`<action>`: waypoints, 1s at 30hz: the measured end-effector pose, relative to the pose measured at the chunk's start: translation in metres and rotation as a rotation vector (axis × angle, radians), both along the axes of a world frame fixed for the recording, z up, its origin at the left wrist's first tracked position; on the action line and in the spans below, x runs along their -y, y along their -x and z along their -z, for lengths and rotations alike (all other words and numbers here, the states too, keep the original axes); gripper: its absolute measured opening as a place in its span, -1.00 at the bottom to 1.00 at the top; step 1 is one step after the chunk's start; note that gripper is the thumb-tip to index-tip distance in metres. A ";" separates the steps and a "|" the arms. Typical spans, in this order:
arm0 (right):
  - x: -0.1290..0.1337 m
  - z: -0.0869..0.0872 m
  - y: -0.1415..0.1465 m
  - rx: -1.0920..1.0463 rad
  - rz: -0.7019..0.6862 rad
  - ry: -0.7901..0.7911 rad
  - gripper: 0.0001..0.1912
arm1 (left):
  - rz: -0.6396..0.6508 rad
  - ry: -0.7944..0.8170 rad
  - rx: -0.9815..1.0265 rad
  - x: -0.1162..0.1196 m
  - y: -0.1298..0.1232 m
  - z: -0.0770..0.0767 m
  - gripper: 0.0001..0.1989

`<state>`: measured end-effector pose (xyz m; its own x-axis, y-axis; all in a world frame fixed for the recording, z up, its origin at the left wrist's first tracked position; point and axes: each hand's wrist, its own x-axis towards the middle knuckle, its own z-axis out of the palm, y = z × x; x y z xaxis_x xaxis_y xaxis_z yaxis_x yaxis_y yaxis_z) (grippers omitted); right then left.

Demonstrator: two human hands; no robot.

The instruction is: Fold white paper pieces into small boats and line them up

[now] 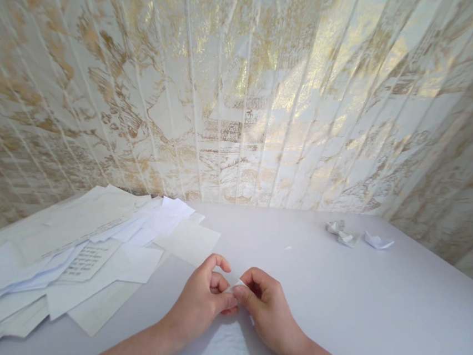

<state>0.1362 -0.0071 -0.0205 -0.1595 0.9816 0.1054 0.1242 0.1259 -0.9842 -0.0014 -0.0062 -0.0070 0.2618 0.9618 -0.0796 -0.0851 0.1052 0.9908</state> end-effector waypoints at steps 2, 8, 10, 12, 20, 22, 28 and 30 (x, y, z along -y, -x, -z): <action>-0.001 0.001 0.000 -0.011 0.035 0.010 -0.81 | 0.012 0.018 0.010 0.000 0.000 0.000 -0.64; -0.002 -0.005 -0.001 -0.060 0.052 0.045 -0.77 | 0.009 0.066 0.027 0.001 0.001 -0.007 -0.69; -0.002 -0.007 -0.001 -0.073 0.047 0.063 -0.77 | 0.014 0.072 0.039 0.002 0.001 -0.008 -0.70; -0.002 -0.007 -0.002 -0.084 0.035 0.077 -0.75 | 0.024 0.075 0.049 0.002 0.001 -0.007 -0.71; -0.003 -0.007 -0.007 -0.083 0.001 0.083 -0.79 | 0.036 0.108 0.079 0.000 0.003 -0.007 -0.77; -0.004 -0.006 -0.008 -0.065 0.000 0.066 -0.79 | 0.029 0.115 0.072 0.000 0.005 -0.005 -0.81; -0.005 -0.003 -0.012 0.029 0.079 -0.083 -0.86 | -0.010 0.168 0.159 -0.001 0.009 -0.002 -0.81; -0.004 -0.003 -0.013 0.051 0.098 -0.138 -0.87 | -0.030 0.213 0.191 -0.002 0.009 -0.003 -0.77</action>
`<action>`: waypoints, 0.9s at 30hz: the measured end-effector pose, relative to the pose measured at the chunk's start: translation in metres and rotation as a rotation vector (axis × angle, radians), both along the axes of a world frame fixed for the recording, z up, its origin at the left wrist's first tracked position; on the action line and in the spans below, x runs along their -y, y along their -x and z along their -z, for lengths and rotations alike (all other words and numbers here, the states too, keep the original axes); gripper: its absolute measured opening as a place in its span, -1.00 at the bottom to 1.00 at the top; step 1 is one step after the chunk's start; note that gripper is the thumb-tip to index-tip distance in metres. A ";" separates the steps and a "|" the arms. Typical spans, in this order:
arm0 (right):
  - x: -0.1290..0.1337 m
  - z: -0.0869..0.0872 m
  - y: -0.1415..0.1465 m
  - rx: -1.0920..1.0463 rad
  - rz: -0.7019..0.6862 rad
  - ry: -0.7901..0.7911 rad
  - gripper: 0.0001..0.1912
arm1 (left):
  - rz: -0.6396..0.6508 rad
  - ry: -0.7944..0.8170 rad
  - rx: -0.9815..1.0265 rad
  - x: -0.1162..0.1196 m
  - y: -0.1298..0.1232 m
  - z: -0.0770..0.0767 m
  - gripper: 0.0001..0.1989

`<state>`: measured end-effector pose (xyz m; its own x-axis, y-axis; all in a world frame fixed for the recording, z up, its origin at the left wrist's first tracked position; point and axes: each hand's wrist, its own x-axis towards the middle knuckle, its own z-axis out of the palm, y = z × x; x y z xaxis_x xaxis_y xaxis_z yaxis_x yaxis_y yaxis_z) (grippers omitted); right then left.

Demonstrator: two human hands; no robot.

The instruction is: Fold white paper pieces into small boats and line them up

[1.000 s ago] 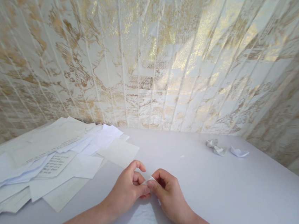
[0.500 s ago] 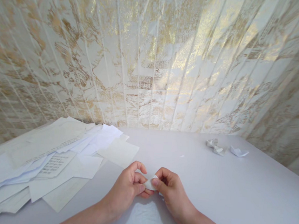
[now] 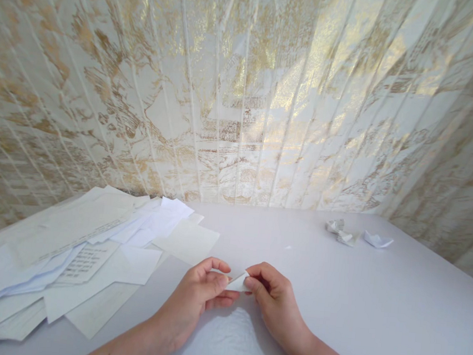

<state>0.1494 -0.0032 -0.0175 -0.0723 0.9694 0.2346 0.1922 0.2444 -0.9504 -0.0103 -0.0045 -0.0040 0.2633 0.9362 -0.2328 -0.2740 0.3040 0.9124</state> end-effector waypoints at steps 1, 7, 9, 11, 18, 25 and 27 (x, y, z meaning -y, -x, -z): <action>0.000 0.000 0.000 0.011 0.000 -0.025 -0.88 | -0.006 0.015 0.007 0.000 0.000 -0.001 -0.76; 0.001 0.000 -0.001 0.037 -0.056 -0.116 -0.84 | -0.027 -0.012 0.007 -0.001 0.000 0.000 -0.78; 0.001 0.000 -0.001 0.000 -0.070 -0.073 -0.85 | -0.043 -0.030 0.004 -0.001 0.000 0.003 -0.81; 0.001 0.000 -0.001 -0.049 -0.089 -0.027 -0.82 | -0.061 -0.041 0.000 -0.001 0.001 0.005 -0.82; 0.001 -0.003 0.001 -0.104 -0.075 0.002 -0.76 | -0.086 -0.059 -0.029 -0.004 0.001 0.004 -0.79; 0.006 -0.005 0.005 -0.118 -0.168 0.058 -0.89 | -0.093 -0.114 -0.044 -0.003 0.001 0.002 -0.82; 0.007 -0.006 0.006 -0.099 -0.160 0.058 -0.92 | -0.082 -0.129 -0.065 -0.002 0.000 0.002 -0.82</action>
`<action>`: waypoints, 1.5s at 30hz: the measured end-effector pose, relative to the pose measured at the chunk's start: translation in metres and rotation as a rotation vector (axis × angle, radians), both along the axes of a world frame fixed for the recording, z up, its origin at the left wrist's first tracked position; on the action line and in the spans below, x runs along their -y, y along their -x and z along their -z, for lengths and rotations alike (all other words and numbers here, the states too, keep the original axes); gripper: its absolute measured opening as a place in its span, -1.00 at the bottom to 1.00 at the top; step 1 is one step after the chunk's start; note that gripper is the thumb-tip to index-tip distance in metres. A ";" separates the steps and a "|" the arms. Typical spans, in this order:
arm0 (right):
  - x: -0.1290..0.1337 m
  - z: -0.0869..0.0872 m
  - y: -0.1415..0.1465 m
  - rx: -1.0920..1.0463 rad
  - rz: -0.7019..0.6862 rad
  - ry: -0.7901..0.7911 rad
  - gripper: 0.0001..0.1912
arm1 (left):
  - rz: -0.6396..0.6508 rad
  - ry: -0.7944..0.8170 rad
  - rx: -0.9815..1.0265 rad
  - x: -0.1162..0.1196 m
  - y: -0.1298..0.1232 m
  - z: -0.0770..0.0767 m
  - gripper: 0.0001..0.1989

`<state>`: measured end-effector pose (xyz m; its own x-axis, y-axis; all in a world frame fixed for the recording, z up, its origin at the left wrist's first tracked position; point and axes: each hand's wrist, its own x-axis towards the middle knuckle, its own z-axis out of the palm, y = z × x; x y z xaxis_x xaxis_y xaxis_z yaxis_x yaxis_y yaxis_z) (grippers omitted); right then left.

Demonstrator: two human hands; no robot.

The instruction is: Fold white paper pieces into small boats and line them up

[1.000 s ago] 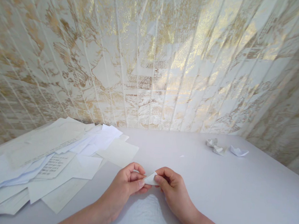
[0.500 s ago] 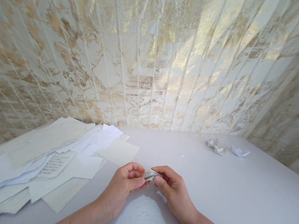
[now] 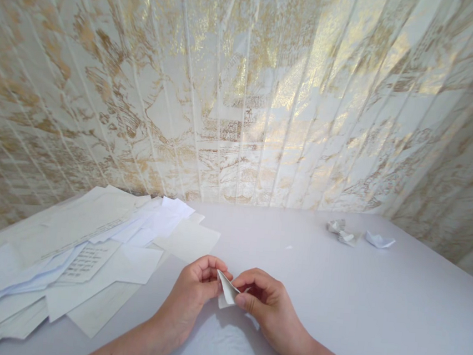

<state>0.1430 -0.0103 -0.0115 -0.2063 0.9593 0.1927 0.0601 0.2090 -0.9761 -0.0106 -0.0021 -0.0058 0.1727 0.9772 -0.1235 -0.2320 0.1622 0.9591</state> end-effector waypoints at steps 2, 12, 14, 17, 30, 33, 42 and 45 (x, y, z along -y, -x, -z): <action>0.000 0.000 0.001 0.029 0.026 -0.038 -0.95 | 0.015 -0.017 -0.035 0.001 -0.002 -0.001 -0.86; 0.005 -0.005 -0.002 0.027 -0.092 -0.229 -0.90 | 0.001 -0.193 -0.283 0.003 0.001 -0.004 -0.90; 0.006 -0.005 0.000 0.039 -0.054 -0.192 -0.88 | -0.024 -0.241 -0.329 0.004 0.002 -0.005 -0.92; 0.006 -0.003 0.002 0.081 0.027 -0.136 -0.95 | -0.060 -0.366 -0.444 0.007 0.002 -0.006 -0.93; 0.010 -0.003 0.009 0.041 0.079 -0.022 -0.84 | -0.131 -0.530 -0.559 0.008 0.002 -0.002 -0.88; 0.008 -0.002 0.010 -0.006 0.045 0.080 -0.90 | -0.084 -0.478 -0.546 0.006 0.001 0.000 -0.88; -0.003 -0.003 0.004 -0.207 -0.099 0.315 -0.74 | 0.213 -0.034 -0.227 0.001 0.004 -0.005 -0.88; -0.004 -0.005 0.001 -0.273 -0.148 0.379 -0.66 | 0.269 0.060 -0.104 -0.002 0.006 -0.005 -0.85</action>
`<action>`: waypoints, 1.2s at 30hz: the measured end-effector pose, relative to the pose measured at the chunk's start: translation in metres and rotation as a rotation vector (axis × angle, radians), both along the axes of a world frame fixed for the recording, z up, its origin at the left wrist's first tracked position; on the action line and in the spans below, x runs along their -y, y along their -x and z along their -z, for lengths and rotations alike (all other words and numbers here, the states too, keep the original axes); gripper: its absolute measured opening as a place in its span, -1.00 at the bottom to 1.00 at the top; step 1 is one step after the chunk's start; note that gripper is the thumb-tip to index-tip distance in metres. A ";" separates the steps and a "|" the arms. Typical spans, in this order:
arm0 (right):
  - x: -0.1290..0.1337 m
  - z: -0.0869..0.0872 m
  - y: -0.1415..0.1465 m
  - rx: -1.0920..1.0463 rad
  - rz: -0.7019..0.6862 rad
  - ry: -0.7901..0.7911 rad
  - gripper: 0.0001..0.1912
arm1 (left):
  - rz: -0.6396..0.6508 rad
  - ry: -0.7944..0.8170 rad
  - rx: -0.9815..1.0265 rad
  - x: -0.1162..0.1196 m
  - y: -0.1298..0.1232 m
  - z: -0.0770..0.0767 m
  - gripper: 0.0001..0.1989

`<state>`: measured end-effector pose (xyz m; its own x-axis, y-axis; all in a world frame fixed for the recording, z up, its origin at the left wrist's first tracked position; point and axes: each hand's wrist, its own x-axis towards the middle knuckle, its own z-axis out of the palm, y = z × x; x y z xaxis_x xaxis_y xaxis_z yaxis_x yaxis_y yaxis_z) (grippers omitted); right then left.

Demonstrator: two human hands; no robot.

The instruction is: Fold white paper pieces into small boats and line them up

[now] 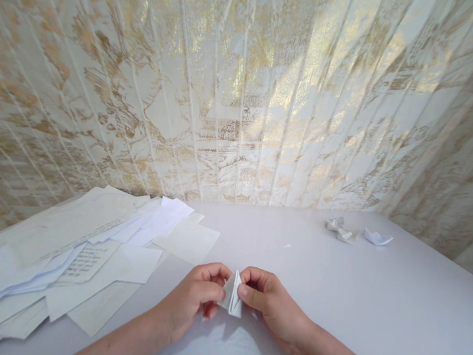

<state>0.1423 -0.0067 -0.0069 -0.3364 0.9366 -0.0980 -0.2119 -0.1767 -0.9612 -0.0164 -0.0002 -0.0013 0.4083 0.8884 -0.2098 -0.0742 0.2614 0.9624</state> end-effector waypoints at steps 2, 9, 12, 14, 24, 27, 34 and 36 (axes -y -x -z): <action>-0.001 -0.001 -0.001 -0.052 -0.024 0.036 -0.62 | 0.031 0.068 0.082 -0.002 0.000 0.001 -0.83; -0.003 0.000 -0.001 -0.165 -0.040 0.089 -0.61 | 0.038 0.162 0.185 0.000 -0.004 0.004 -0.70; -0.003 0.002 0.000 -0.175 -0.022 0.085 -0.62 | 0.028 0.163 0.186 0.002 -0.005 0.005 -0.68; -0.003 0.003 0.001 -0.175 -0.023 0.084 -0.62 | 0.031 0.169 0.188 0.003 -0.005 0.005 -0.68; -0.001 0.001 -0.002 -0.156 -0.103 0.125 -0.61 | 0.070 0.249 0.247 0.000 -0.002 0.001 -0.63; -0.002 0.003 -0.002 -0.150 -0.105 0.125 -0.62 | 0.044 0.258 0.273 -0.001 -0.002 0.003 -0.64; -0.004 0.005 0.000 -0.165 -0.007 0.121 -0.60 | -0.009 0.210 0.301 -0.005 -0.002 0.009 -0.62; -0.004 0.005 0.000 -0.159 0.036 0.114 -0.60 | -0.028 0.168 0.288 -0.005 -0.002 0.009 -0.64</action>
